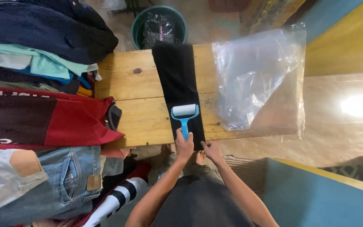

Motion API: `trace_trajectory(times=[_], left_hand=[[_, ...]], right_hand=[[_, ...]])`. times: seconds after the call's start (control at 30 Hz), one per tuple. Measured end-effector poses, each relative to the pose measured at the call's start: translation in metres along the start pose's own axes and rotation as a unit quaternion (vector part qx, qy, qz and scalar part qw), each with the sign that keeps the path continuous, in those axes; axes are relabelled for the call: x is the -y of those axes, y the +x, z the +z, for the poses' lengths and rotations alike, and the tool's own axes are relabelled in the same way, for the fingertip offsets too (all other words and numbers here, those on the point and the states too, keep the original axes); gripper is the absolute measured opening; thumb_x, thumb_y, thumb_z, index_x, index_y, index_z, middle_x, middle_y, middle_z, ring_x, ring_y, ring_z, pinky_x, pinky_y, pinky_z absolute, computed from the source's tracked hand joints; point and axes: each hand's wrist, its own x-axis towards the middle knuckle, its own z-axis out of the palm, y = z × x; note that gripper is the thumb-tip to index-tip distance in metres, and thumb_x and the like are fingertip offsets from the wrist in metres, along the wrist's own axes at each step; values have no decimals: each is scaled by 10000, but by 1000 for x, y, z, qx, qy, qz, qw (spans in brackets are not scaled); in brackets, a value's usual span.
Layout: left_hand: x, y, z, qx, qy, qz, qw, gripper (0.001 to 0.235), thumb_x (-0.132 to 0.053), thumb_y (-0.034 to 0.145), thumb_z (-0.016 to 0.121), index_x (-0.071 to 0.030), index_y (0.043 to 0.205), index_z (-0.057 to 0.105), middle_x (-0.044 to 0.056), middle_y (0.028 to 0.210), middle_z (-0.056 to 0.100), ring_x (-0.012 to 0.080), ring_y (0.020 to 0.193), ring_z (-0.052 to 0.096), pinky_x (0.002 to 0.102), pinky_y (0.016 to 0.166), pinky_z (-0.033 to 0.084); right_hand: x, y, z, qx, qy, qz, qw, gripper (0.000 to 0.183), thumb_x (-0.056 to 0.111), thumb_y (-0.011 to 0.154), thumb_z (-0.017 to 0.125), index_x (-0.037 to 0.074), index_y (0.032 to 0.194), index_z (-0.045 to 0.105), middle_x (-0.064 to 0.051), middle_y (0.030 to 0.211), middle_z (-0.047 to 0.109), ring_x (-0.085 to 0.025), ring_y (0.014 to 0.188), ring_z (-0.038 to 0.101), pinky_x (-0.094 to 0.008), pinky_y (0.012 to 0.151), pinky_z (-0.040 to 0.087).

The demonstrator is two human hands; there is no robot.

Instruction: The person lays a black garment on a wooden table and uses a blue lint roller to clean its surface. They then fold the garment neatly into a compact square and place it on the table.

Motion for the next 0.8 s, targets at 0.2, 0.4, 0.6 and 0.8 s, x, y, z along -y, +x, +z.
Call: trace_trajectory(times=[0.2,0.4,0.6,0.8], left_hand=[[7,4,-3,18,2,5,1000,371,-291,1009,524,-55,1288,456,8,796,481,206,690,625,342,616,476],[-27,0,0,10,-2,7,1000,426,-306,1034,478,-18,1343,424,120,808,516,292,698,637,410,633,484],[-44,-1,16,36,51,-23,998,509,-333,1057,402,14,1427,367,342,1102,629,566,1048,652,627,869,509],[-69,68,33,-32,60,-73,995,530,-344,1054,419,-36,1484,383,315,1169,671,509,1127,666,594,924,547]], right_hand=[[25,-22,-6,48,-60,36,996,403,408,884,734,54,693,727,-138,543,665,-210,470,681,-304,425,542],[97,-67,-19,-99,-314,-137,934,509,328,932,690,11,1316,588,-279,1183,681,-452,1124,671,-549,899,555],[78,-28,19,-198,-482,-435,734,484,274,1040,457,56,1471,491,-223,1441,482,-394,1370,412,-553,1156,312],[91,-44,24,-8,-578,-302,758,659,434,1027,467,163,1606,308,-110,1695,208,-394,1575,77,-655,1225,159]])
